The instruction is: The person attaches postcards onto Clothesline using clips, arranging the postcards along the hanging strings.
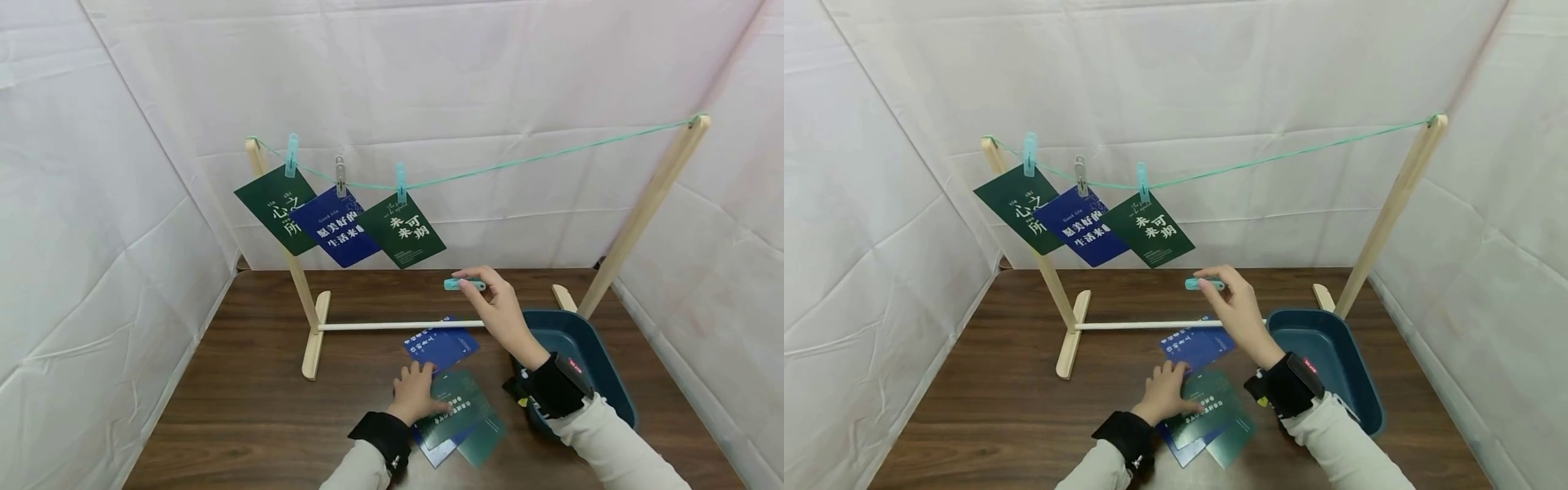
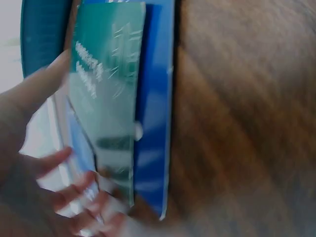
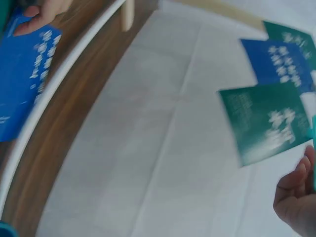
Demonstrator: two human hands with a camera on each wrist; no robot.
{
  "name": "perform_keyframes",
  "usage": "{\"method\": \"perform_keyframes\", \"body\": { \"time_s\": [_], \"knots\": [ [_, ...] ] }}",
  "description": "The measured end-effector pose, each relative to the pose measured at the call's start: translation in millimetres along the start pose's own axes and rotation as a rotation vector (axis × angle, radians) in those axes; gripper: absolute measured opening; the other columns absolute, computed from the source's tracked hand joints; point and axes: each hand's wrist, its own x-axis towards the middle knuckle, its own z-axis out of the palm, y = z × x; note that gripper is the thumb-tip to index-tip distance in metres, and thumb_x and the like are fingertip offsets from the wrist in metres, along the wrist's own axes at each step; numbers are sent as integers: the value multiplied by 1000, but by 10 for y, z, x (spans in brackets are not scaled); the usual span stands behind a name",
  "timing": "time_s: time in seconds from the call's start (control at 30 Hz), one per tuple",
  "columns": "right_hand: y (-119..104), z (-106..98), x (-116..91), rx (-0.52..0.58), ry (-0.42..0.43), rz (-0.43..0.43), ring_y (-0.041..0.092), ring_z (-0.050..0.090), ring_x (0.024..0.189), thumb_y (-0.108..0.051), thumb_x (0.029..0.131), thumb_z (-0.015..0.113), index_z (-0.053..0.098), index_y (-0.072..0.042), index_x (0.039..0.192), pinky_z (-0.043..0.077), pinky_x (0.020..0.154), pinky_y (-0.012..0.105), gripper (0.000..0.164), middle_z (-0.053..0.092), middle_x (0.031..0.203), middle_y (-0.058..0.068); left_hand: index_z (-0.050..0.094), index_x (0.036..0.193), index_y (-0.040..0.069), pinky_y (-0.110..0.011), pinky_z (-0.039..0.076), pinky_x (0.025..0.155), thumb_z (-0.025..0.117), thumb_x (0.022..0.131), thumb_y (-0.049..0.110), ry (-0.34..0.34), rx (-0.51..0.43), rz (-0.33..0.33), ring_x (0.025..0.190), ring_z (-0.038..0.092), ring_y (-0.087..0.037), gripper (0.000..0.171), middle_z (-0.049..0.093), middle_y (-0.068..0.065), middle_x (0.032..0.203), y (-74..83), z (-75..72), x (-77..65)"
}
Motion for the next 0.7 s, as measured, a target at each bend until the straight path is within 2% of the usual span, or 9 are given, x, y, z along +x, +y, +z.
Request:
{"method": "perform_keyframes", "body": {
  "time_s": [0.07, 0.13, 0.27, 0.4, 0.57, 0.7],
  "knots": [
    [-93, 25, -22, 10, 29, -34, 4, 43, 71, -5, 98, 47, 61, -5, 115, 36, 61, 21, 22, 56, 107, 9, 47, 125, 6, -47, 39, 74, 85, 61, 50, -38, 50, -73, 93, 42, -31, 86, 46, -16, 109, 22, -33, -37],
    [-176, 34, -43, 15, 39, -71, 6, 38, 64, -5, 99, 44, 61, -6, 114, 33, 57, 24, 22, 54, 103, 6, 44, 124, 4, -46, 37, 73, 86, 55, 54, -70, 96, -139, 92, 38, -31, 95, 42, -17, 108, 56, -43, -59],
    [-287, 41, -74, 33, 27, -125, 8, 40, 67, -3, 100, 38, 59, -4, 114, 35, 59, 25, 25, 51, 98, 5, 42, 111, 2, -44, 35, 69, 88, 49, 55, -79, 163, -221, 87, 35, -30, 94, 36, -15, 100, 110, -21, -82],
    [-367, 35, -104, 35, 4, -148, 7, 45, 74, -5, 101, 34, 57, -4, 116, 40, 67, 23, 27, 50, 99, 6, 42, 103, 1, -42, 36, 68, 90, 46, 51, -68, 181, -240, 82, 37, -29, 90, 38, -15, 93, 134, 15, -76],
    [-436, 33, -131, 37, -35, -181, 11, 43, 73, -6, 101, 35, 56, -3, 118, 39, 64, 24, 26, 49, 100, 7, 45, 102, 2, -42, 39, 71, 90, 47, 50, -69, 168, -239, 83, 42, -30, 85, 44, -17, 92, 95, 41, -27],
    [-446, 25, -146, 27, -38, -178, 11, 43, 71, -6, 101, 36, 56, -3, 117, 38, 62, 24, 26, 49, 99, 7, 52, 105, 5, -41, 34, 72, 87, 54, 51, -63, 140, -163, 86, 39, -28, 77, 43, -14, 95, 9, 74, -11]
  ]
}}
